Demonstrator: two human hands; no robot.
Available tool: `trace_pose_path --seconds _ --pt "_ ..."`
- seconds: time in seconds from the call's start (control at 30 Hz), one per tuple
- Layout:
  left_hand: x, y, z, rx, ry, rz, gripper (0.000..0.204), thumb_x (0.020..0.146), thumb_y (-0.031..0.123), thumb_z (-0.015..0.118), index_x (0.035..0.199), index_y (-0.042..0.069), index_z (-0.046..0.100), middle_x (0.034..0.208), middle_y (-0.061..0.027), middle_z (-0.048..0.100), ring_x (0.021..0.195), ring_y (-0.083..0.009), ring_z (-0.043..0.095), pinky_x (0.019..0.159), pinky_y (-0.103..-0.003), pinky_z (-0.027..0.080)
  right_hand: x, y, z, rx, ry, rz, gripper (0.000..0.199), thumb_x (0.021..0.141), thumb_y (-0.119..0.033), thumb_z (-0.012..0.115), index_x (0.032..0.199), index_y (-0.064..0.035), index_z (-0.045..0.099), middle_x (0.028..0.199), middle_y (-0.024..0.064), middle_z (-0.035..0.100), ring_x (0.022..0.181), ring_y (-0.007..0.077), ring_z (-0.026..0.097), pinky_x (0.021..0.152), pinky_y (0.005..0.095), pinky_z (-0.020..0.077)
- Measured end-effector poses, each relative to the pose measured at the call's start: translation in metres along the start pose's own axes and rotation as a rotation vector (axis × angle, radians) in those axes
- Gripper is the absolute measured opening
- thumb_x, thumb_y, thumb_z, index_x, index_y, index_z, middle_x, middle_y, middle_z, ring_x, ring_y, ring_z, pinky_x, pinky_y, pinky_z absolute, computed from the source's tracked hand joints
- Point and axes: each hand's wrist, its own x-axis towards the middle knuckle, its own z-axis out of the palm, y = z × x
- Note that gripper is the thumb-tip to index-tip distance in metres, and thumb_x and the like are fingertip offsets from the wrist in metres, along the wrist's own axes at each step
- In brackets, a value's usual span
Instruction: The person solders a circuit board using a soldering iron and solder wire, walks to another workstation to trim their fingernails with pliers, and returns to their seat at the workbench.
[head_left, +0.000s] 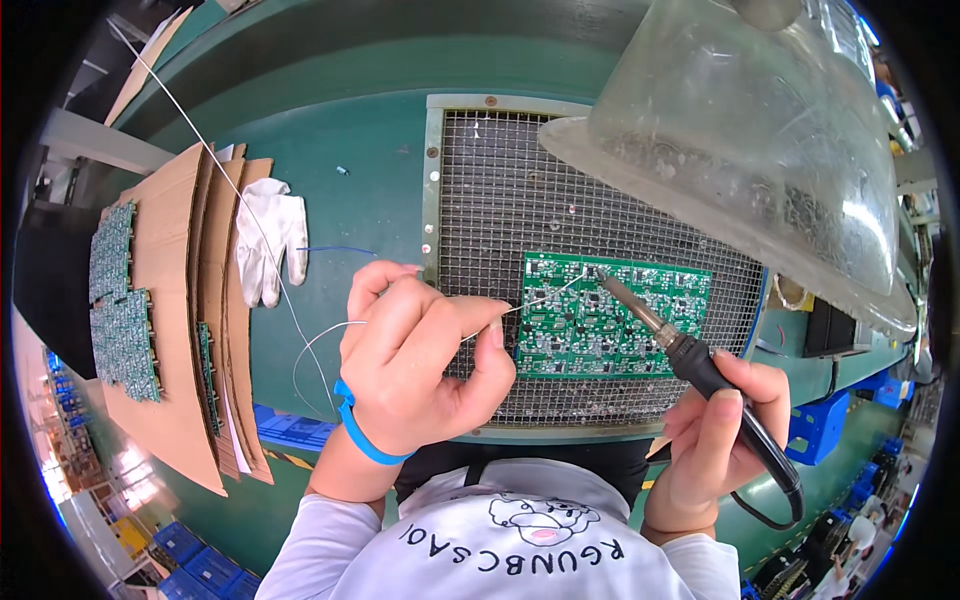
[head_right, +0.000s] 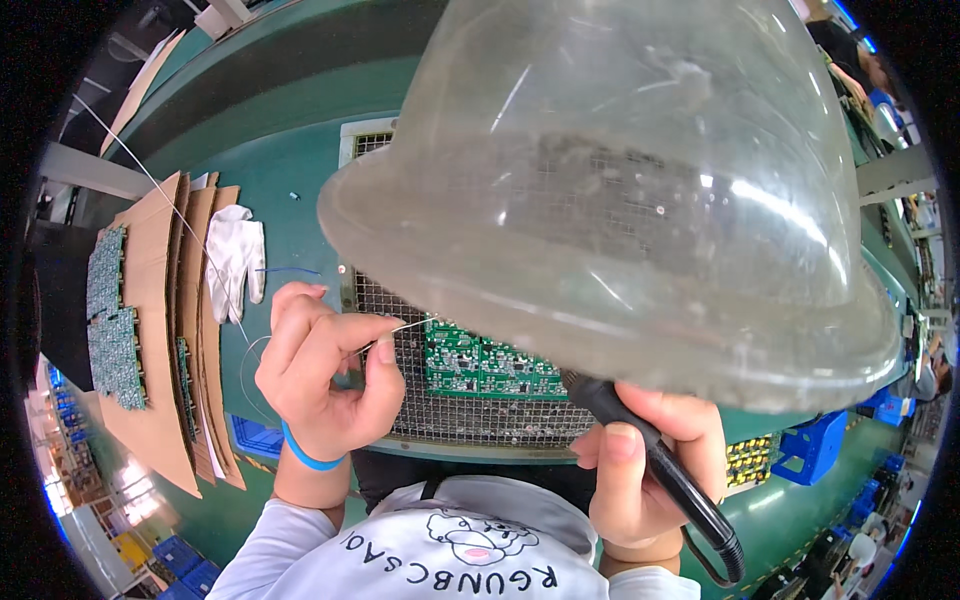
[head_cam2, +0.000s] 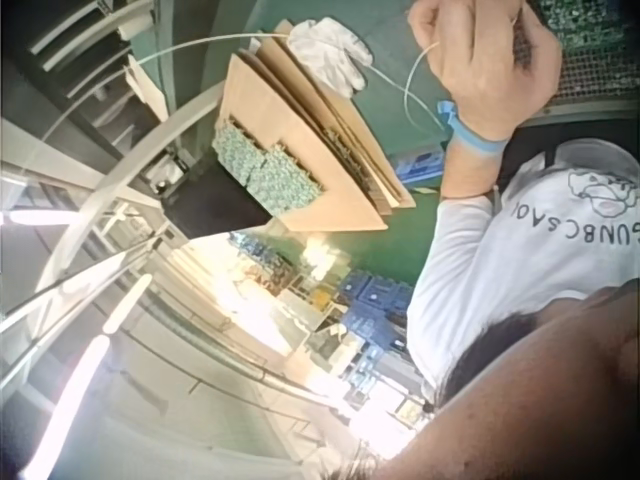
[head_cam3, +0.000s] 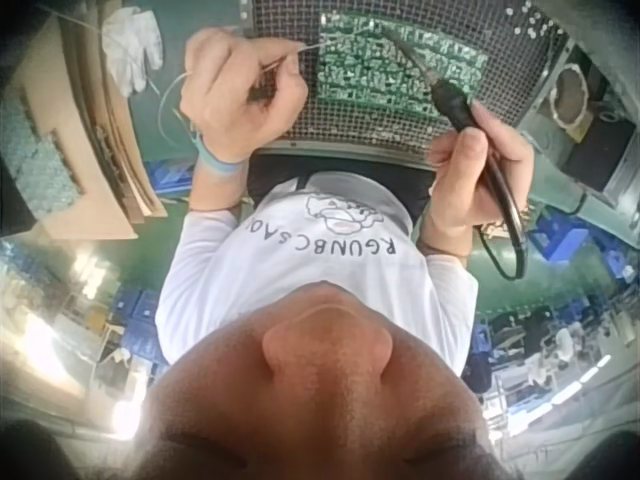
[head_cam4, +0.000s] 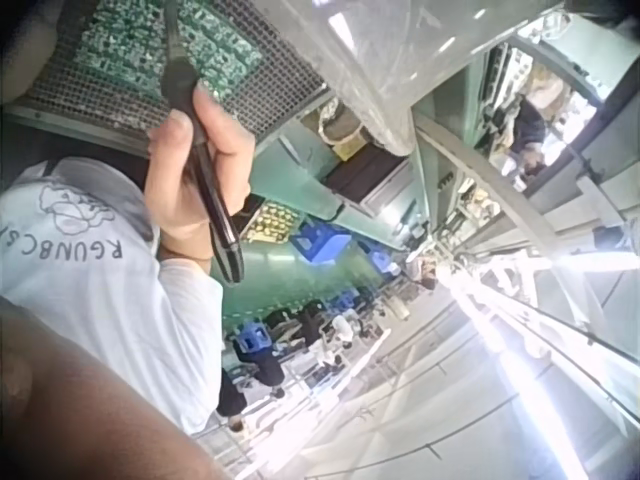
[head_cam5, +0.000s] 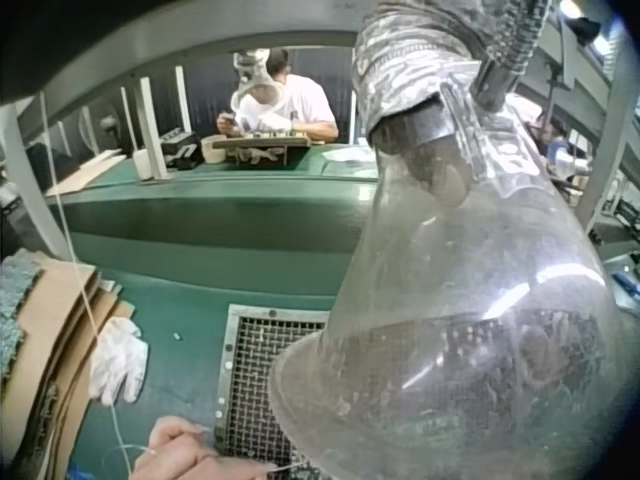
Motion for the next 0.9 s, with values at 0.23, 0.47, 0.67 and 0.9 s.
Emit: trace_pose_path --seconds 0.23,0.47,0.67,0.9 --pt "-0.001 0.000 0.002 -0.041 0.036 -0.009 0.017 0.060 0.001 0.063 0.075 0.008 0.069 0.053 0.0036 0.041 0.049 -0.0119 0.038 0.076 -0.037 0.044 0.002 -0.004 0.003 -0.012 -0.011 0.018 0.028 0.093 -0.023 0.055 0.097 0.0045 0.054 0.059 0.0044 0.052 0.043 0.0063 0.044 0.042 0.0170 0.0293" --pt "-0.001 -0.001 -0.002 -0.024 0.018 0.000 0.017 0.059 0.001 0.065 0.075 0.008 0.068 0.058 0.0022 0.051 0.052 -0.0140 0.046 0.074 -0.036 0.044 0.004 -0.007 0.000 -0.040 -0.029 0.016 0.028 0.093 -0.023 0.054 0.096 0.0047 0.055 0.059 0.0034 0.051 0.043 0.0061 0.043 0.041 0.0173 0.0282" --pt "-0.001 -0.002 -0.003 -0.003 0.020 -0.006 0.016 0.059 0.002 0.065 0.073 0.009 0.067 0.061 0.0016 0.057 0.053 -0.0150 0.049 0.074 -0.036 0.045 0.006 -0.001 -0.014 -0.017 0.060 -0.084 0.027 0.095 -0.022 0.053 0.098 0.0046 0.055 0.061 0.0041 0.052 0.043 0.0050 0.040 0.041 0.0172 0.0263" --pt "-0.002 -0.002 -0.005 0.012 0.022 -0.030 0.014 0.060 0.003 0.064 0.072 0.009 0.067 0.062 0.0019 0.058 0.053 -0.0149 0.049 0.074 -0.035 0.045 0.013 0.053 -0.061 -0.053 0.567 -0.142 0.021 0.095 -0.013 0.051 0.108 0.0028 0.057 0.068 0.0046 0.056 0.045 0.0042 0.040 0.041 0.0180 0.0292"
